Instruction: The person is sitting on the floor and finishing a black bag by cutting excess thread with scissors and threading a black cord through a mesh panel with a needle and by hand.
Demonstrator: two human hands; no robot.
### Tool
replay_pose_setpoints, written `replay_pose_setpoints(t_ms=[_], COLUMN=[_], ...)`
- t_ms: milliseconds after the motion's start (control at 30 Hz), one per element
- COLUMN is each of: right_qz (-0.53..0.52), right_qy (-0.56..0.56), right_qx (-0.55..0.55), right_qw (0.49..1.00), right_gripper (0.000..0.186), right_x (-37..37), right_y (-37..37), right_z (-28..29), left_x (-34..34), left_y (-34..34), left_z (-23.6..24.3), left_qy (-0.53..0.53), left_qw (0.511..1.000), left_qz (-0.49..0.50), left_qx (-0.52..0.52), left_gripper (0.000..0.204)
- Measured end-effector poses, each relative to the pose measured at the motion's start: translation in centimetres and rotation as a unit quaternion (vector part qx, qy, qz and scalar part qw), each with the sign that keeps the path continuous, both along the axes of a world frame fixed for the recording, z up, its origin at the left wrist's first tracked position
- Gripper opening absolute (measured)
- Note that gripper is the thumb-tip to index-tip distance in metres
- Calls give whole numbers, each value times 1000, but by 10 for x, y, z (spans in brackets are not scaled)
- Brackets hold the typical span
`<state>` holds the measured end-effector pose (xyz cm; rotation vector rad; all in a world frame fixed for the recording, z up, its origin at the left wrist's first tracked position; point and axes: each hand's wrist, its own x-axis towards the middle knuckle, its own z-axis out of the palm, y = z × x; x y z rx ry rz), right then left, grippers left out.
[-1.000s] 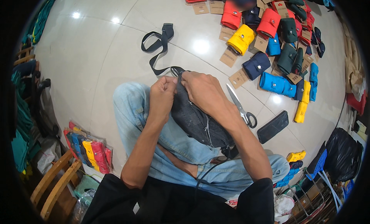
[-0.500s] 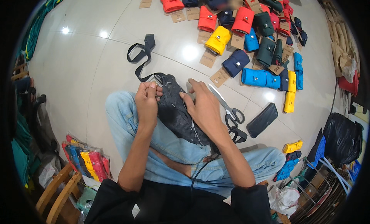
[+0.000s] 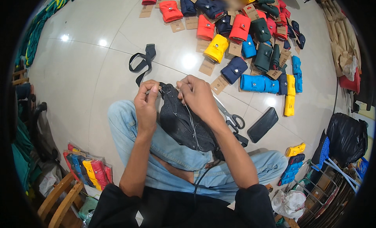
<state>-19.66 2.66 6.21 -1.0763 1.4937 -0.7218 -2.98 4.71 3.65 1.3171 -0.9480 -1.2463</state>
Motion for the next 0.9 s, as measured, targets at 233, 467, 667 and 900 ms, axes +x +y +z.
replay_pose_setpoints(t_ms=[233, 467, 667, 900], right_qz=[140, 42, 63, -27], right_qy=[-51, 298, 199, 175], right_qx=[144, -296, -207, -199], right_qw=[978, 906, 956, 964], right_gripper=[31, 33, 23, 12], right_x=[-7, 9, 27, 43], right_y=[-65, -89, 3, 8], right_z=[36, 34, 15, -7], left_x=[19, 24, 29, 24], left_y=[-21, -52, -45, -44], left_z=[11, 10, 3, 7], left_qy=[-123, -18, -18, -116], left_qw=[956, 973, 984, 977], left_qz=[-253, -188, -147, -175], left_qx=[-77, 131, 94, 29], left_gripper=[18, 19, 19, 17])
